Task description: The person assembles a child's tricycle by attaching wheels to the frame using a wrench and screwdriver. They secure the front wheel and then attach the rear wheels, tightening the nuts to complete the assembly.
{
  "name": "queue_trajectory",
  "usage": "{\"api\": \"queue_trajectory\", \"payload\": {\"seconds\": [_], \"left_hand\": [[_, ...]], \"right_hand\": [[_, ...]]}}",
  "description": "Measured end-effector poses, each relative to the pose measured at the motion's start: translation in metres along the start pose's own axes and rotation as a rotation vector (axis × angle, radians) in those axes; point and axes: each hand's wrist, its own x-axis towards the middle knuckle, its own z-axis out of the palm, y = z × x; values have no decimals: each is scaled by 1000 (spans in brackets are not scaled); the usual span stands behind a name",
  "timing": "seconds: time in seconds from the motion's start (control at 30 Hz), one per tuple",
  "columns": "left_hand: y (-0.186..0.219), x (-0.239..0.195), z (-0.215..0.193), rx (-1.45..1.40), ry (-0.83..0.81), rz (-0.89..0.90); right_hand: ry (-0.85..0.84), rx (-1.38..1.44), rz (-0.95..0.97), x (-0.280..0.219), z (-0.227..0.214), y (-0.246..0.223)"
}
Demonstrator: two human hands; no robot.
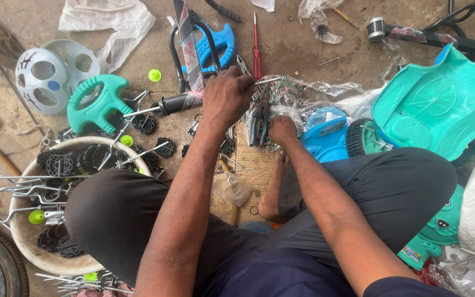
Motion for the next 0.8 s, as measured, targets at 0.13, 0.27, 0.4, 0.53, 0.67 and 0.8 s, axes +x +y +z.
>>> {"api": "queue_trajectory", "payload": {"seconds": [0.13,0.27,0.4,0.53,0.67,0.8], "left_hand": [[-7,-1,-2,-8,-3,6],[-5,-2,-5,-82,17,17],[-1,-1,-7,-81,17,21],[-4,-1,1,-26,10,-11],[-11,0,10,21,4,0],[-14,1,14,33,-10,-8]], "right_hand": [[132,-73,-142,12,-31,-9],[-61,1028,292,29,-115,-35],[-58,1456,-16,13,-185,-78],[56,1429,-165,-4,-210,-112],[66,1368,-205,-10,-216,-118],[12,1340,-195,-12,-219,-119]]}}
